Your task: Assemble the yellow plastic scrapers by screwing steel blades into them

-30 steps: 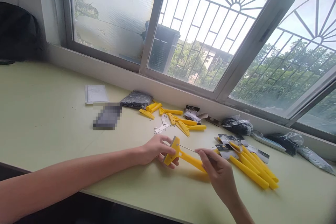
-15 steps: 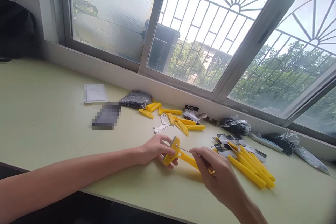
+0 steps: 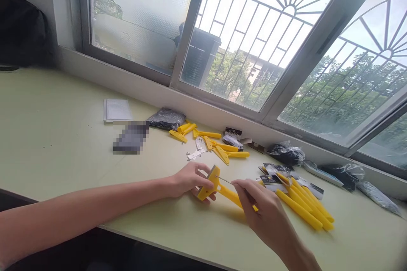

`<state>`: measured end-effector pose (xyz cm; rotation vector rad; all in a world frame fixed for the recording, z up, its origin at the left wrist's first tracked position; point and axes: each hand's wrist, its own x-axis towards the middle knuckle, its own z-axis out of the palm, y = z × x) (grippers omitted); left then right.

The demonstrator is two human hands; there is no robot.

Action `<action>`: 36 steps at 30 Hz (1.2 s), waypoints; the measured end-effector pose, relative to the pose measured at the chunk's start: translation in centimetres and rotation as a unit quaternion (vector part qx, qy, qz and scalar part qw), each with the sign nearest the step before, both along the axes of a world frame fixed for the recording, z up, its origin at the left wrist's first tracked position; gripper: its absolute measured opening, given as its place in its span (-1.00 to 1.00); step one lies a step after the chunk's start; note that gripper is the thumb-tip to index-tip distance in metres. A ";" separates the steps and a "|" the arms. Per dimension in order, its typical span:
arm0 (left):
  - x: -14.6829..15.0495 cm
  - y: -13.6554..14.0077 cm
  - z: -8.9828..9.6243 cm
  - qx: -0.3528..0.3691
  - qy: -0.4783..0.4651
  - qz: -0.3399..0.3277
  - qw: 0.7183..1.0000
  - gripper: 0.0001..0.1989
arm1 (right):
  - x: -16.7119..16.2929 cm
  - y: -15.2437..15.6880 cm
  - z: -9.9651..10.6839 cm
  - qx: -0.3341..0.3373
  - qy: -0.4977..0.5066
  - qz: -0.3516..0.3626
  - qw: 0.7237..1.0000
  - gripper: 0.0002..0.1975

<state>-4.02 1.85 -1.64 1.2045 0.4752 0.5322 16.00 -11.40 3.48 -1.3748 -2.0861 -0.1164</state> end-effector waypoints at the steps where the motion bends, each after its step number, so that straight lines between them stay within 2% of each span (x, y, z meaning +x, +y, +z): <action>1: 0.0 0.0 0.0 0.001 0.001 0.000 1.000 -0.49 | 0.0 0.0 0.0 0.000 -0.004 -0.004 1.000 -0.81; 7: 0.0 -0.2 0.2 0.003 0.007 -0.002 1.000 -0.44 | -0.2 -0.2 0.5 0.003 -0.016 -0.004 1.000 -0.81; 16: 0.1 -0.1 0.0 0.012 0.006 -0.003 1.000 -0.49 | 0.1 -0.5 0.7 0.014 -0.025 -0.005 1.000 -0.80; 21: 0.1 -0.1 -0.2 0.018 0.005 -0.001 1.000 -0.53 | 0.0 -0.3 0.7 -0.005 -0.031 -0.011 0.999 -0.78; 27: 0.0 0.1 -0.4 0.027 0.004 0.002 1.000 -0.61 | -0.7 -0.7 1.6 -0.041 -0.034 -0.042 0.998 -0.75; 30: 0.0 0.2 -0.3 0.032 0.004 0.006 0.999 -0.65 | -1.2 -0.9 1.7 -0.050 -0.009 -0.040 0.998 -0.70; 33: 0.0 0.2 -0.2 0.034 0.000 0.008 0.999 -0.66 | -1.3 -0.4 1.3 -0.021 0.051 -0.024 0.998 -0.79; 36: 0.0 0.1 0.0 0.034 -0.006 0.008 0.999 -0.67 | -1.5 0.7 0.8 0.066 0.075 0.004 0.995 -0.89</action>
